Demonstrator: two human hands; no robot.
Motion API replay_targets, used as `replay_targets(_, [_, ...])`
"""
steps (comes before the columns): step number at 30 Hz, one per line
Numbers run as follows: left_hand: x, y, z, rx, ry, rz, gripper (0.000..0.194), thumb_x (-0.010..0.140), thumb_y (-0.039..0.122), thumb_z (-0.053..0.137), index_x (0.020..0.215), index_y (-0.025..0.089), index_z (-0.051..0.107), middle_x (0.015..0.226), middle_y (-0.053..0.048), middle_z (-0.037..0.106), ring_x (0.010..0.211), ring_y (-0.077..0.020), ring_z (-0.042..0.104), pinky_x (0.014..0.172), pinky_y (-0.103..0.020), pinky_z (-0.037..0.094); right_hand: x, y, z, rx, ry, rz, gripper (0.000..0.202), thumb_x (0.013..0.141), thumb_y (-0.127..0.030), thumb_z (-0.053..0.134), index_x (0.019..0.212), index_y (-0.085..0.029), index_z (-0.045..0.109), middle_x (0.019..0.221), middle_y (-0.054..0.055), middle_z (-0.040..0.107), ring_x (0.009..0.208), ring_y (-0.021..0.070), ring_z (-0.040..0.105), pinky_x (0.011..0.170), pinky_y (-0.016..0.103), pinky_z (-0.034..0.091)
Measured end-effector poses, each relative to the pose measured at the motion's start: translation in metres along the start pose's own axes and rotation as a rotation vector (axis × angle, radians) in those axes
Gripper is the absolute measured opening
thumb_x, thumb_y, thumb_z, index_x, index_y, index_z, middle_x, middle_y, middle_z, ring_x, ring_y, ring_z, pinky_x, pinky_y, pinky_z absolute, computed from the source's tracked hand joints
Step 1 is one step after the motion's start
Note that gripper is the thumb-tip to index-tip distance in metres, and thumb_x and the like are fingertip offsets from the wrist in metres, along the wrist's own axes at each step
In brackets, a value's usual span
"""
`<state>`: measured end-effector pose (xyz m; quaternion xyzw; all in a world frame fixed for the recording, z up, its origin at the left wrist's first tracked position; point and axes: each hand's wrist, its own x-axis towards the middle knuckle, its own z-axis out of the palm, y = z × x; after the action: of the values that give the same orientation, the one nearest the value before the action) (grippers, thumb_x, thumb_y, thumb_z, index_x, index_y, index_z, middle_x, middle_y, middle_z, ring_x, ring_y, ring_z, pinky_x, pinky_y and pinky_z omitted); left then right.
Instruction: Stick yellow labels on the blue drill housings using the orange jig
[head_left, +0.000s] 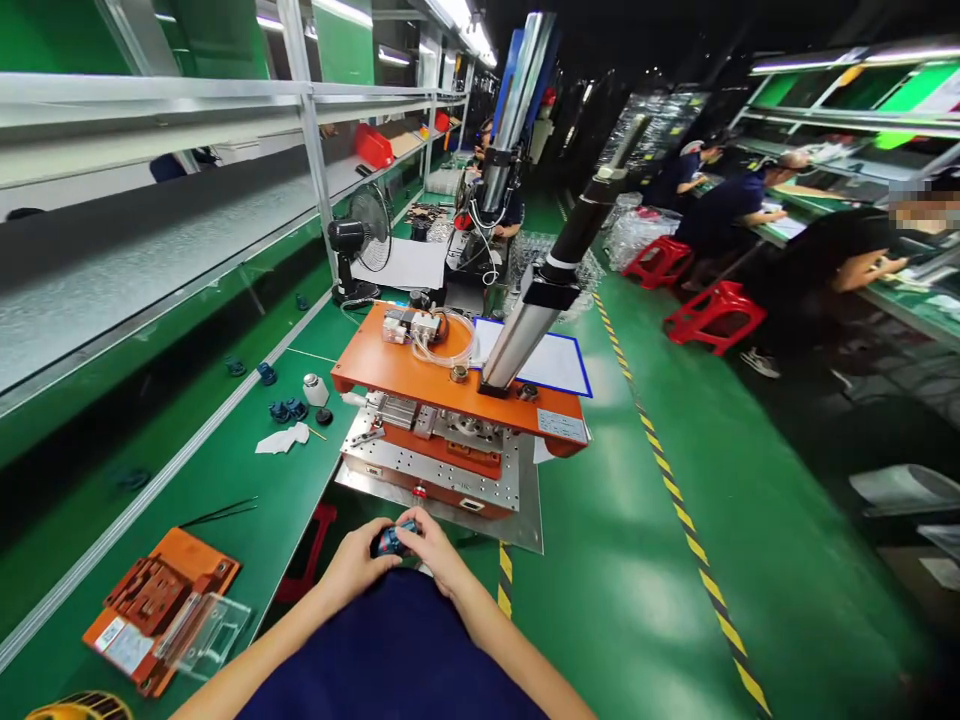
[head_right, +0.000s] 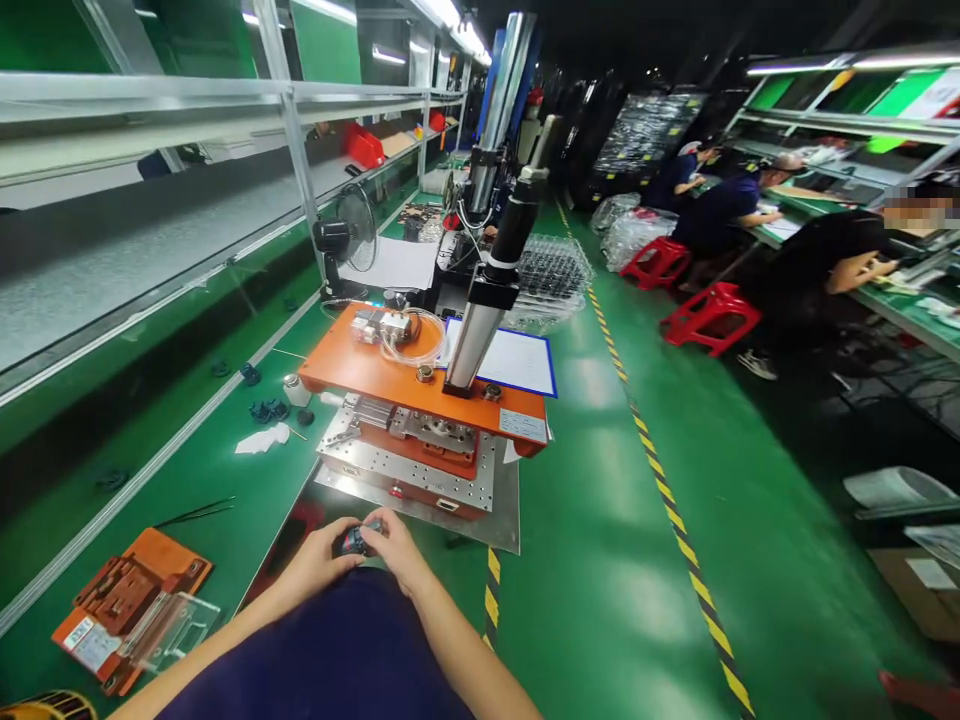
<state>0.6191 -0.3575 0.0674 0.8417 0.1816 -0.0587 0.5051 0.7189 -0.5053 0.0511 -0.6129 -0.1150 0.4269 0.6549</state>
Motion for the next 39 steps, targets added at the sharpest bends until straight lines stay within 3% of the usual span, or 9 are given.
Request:
replay_targets(6, [0.003,0.007,-0.001,0.006,-0.026,0.015,0.047,0.074,0.031,0.073,0.12,0.02,0.066,0.117,-0.007,0.074,0.105,-0.0262,0.069,0.095,-0.035,0.051,0.0,0.0,-0.005,0.019,0.024,0.001,0.035,0.07,-0.049,0.077,0.087,-0.023,0.061,0.078,-0.002,0.06,0.076,0.0171,0.059,0.067,0.029,0.046])
replay_targets(26, [-0.001,0.006,0.004,0.013,-0.014,0.0,0.049,0.075,0.032,0.074,0.122,0.021,0.065,0.119,-0.006,0.072,0.106,-0.0252,0.067,0.096,-0.035,0.049,-0.002,0.003,-0.011,0.033,-0.031,0.022,0.036,0.073,-0.049,0.077,0.091,-0.022,0.062,0.084,-0.001,0.063,0.085,0.0199,0.063,0.075,0.032,0.051])
replay_targets(39, [0.0,0.005,0.006,0.004,-0.016,0.007,0.047,0.076,0.032,0.074,0.12,0.021,0.066,0.113,-0.006,0.074,0.1,-0.0248,0.069,0.092,-0.033,0.051,-0.002,0.0,-0.012,0.045,-0.023,0.034,0.036,0.072,-0.049,0.078,0.091,-0.022,0.062,0.084,-0.001,0.063,0.081,0.0187,0.062,0.075,0.033,0.05])
